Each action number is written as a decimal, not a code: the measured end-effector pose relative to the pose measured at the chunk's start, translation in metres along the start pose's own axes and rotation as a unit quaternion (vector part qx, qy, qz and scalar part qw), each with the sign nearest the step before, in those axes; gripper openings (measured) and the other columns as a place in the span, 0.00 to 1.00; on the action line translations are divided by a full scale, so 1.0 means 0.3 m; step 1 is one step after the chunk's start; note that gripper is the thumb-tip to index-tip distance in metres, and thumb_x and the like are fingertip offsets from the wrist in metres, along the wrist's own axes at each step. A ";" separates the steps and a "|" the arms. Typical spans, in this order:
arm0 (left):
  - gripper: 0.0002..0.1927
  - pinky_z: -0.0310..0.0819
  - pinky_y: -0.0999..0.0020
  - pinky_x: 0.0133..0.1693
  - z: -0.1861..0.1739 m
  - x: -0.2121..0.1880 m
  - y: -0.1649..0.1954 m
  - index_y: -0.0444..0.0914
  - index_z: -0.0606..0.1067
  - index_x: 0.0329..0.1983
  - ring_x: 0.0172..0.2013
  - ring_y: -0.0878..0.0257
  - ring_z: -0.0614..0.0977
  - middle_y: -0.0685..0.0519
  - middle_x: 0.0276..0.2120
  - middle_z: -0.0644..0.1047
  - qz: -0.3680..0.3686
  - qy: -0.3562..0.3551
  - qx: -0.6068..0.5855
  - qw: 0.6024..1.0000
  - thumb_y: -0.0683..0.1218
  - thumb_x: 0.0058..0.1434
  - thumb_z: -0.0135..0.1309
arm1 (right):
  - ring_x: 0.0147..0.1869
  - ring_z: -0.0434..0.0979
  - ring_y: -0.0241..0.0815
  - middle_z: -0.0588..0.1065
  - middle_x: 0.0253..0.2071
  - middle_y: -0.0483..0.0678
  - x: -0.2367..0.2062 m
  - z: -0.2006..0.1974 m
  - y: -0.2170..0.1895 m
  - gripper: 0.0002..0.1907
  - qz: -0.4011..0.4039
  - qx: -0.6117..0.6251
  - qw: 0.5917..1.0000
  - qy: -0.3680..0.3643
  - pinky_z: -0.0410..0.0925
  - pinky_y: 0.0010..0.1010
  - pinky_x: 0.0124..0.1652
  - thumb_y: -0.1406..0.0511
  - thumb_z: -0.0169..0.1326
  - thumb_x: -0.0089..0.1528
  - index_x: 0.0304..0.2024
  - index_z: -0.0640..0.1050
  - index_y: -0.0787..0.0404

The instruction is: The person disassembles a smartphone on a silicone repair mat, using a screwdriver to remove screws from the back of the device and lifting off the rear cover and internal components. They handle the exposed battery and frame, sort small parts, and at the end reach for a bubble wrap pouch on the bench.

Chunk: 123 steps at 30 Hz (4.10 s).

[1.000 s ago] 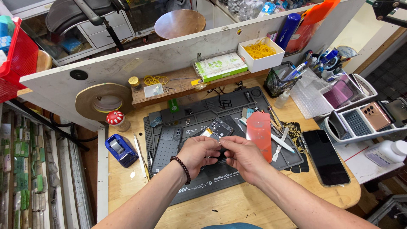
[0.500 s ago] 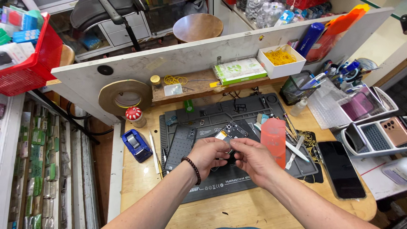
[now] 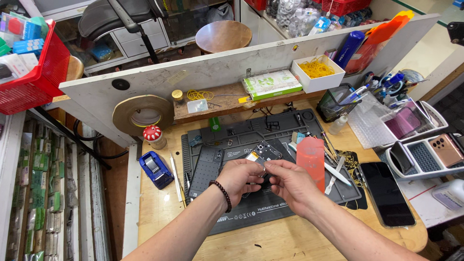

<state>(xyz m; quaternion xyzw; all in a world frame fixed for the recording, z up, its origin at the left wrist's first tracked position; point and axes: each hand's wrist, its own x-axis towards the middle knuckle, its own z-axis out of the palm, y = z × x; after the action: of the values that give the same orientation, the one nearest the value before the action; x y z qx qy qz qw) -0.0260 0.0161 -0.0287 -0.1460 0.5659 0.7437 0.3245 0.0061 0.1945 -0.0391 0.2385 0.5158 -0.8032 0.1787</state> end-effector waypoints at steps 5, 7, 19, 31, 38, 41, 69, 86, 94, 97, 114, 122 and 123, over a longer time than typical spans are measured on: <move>0.08 0.79 0.68 0.36 0.009 -0.001 0.004 0.37 0.75 0.40 0.34 0.65 0.81 0.53 0.34 0.80 -0.002 -0.001 -0.001 1.000 0.41 0.58 0.60 | 0.33 0.72 0.29 0.75 0.33 0.38 0.003 -0.005 -0.005 0.09 -0.003 0.002 1.000 -0.007 0.67 0.25 0.32 0.63 0.61 0.61 0.43 0.80 0.57; 0.08 0.79 0.68 0.36 0.007 -0.005 0.008 0.37 0.76 0.39 0.34 0.65 0.81 0.53 0.34 0.80 -0.003 -0.002 -0.003 1.000 0.41 0.57 0.60 | 0.33 0.72 0.29 0.75 0.33 0.38 0.004 -0.001 -0.006 0.09 0.002 0.001 1.000 -0.004 0.67 0.25 0.32 0.63 0.61 0.61 0.43 0.80 0.57; 0.08 0.79 0.69 0.34 -0.007 -0.018 0.030 0.36 0.75 0.38 0.34 0.65 0.81 0.53 0.33 0.79 -0.002 0.007 -0.001 1.000 0.40 0.57 0.61 | 0.34 0.72 0.30 0.75 0.33 0.37 0.002 0.026 -0.021 0.09 0.006 -0.015 1.000 0.002 0.68 0.25 0.32 0.63 0.61 0.60 0.43 0.80 0.57; 0.09 0.79 0.68 0.35 -0.021 -0.012 -0.008 0.36 0.75 0.39 0.33 0.64 0.81 0.52 0.33 0.80 -0.010 -0.020 0.026 0.999 0.41 0.57 0.61 | 0.32 0.72 0.29 0.76 0.33 0.37 -0.039 0.013 0.024 0.10 -0.017 -0.042 0.999 0.016 0.68 0.24 0.31 0.63 0.61 0.61 0.44 0.81 0.59; 0.08 0.79 0.67 0.36 -0.099 -0.002 0.025 0.34 0.78 0.38 0.33 0.64 0.81 0.52 0.32 0.80 0.039 0.027 0.057 0.997 0.40 0.56 0.61 | 0.33 0.75 0.31 0.78 0.35 0.39 -0.079 -0.058 0.040 0.15 -0.102 -0.221 0.962 0.121 0.69 0.23 0.31 0.63 0.60 0.62 0.50 0.81 0.59; 0.05 0.74 0.70 0.40 -0.145 -0.019 0.052 0.35 0.81 0.36 0.36 0.65 0.80 0.52 0.33 0.82 0.067 0.118 0.180 0.974 0.40 0.56 0.61 | 0.33 0.74 0.33 0.79 0.37 0.46 -0.083 -0.110 0.009 0.21 -0.148 -0.271 0.933 0.184 0.69 0.25 0.31 0.63 0.59 0.62 0.58 0.79 0.58; 0.03 0.74 0.69 0.36 -0.041 -0.034 0.061 0.34 0.82 0.29 0.30 0.67 0.79 0.54 0.28 0.82 0.159 0.180 0.271 0.932 0.40 0.54 0.61 | 0.42 0.80 0.38 0.78 0.56 0.51 -0.065 -0.297 -0.009 0.34 -0.169 -0.360 0.900 0.179 0.73 0.32 0.39 0.60 0.59 0.61 0.68 0.67 0.58; 0.03 0.69 0.73 0.28 0.299 0.065 0.057 0.35 0.81 0.29 0.25 0.71 0.74 0.57 0.25 0.79 0.169 0.122 0.191 0.959 0.41 0.54 0.61 | 0.66 0.67 0.65 0.62 0.68 0.63 0.251 -0.705 -0.607 0.62 -0.173 -0.754 0.583 0.250 0.66 0.51 0.61 0.46 0.74 0.43 0.73 0.59 0.51; 0.05 0.70 0.70 0.28 0.403 0.123 0.023 0.34 0.78 0.29 0.25 0.69 0.74 0.55 0.24 0.78 0.131 0.140 0.183 0.964 0.42 0.56 0.61 | 0.69 0.70 0.61 0.63 0.70 0.59 0.367 -0.638 -0.526 0.55 -0.053 -0.793 0.589 0.150 0.68 0.46 0.63 0.54 0.69 0.51 0.76 0.56 0.48; 0.04 0.71 0.71 0.30 0.416 0.143 0.043 0.34 0.79 0.29 0.26 0.69 0.75 0.55 0.25 0.79 0.124 0.144 0.195 0.962 0.41 0.56 0.61 | 0.69 0.70 0.60 0.62 0.70 0.58 0.360 -0.609 -0.540 0.53 -0.068 -0.778 0.607 0.147 0.69 0.46 0.63 0.59 0.67 0.51 0.76 0.57 0.44; 0.03 0.72 0.72 0.32 0.458 0.211 0.013 0.36 0.79 0.30 0.28 0.70 0.76 0.56 0.27 0.80 0.080 0.134 0.206 0.966 0.42 0.57 0.60 | 0.72 0.64 0.55 0.65 0.69 0.45 0.263 -0.500 -0.449 0.39 -0.056 -0.755 0.646 0.103 0.62 0.49 0.66 0.53 0.64 0.57 0.70 0.66 0.47; 0.03 0.72 0.72 0.32 0.462 0.214 -0.006 0.35 0.80 0.29 0.28 0.69 0.76 0.55 0.27 0.80 0.084 0.123 0.206 0.967 0.41 0.56 0.60 | 0.66 0.73 0.53 0.72 0.63 0.55 0.371 -0.571 -0.420 0.40 -0.131 -0.718 0.679 0.074 0.65 0.38 0.65 0.53 0.66 0.53 0.65 0.72 0.57; 0.03 0.72 0.72 0.32 0.463 0.216 -0.004 0.35 0.80 0.29 0.28 0.69 0.76 0.55 0.27 0.80 0.081 0.126 0.204 0.968 0.41 0.57 0.60 | 0.66 0.73 0.53 0.72 0.63 0.55 0.374 -0.577 -0.421 0.39 -0.140 -0.719 0.677 0.072 0.65 0.38 0.65 0.53 0.67 0.52 0.64 0.73 0.57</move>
<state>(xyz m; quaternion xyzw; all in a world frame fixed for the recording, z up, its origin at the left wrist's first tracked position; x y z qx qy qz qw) -0.0526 0.1668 -0.0236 -0.1230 0.7515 0.6122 0.2127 -0.1191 0.3992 -0.0703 0.0193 0.9729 -0.1808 0.1430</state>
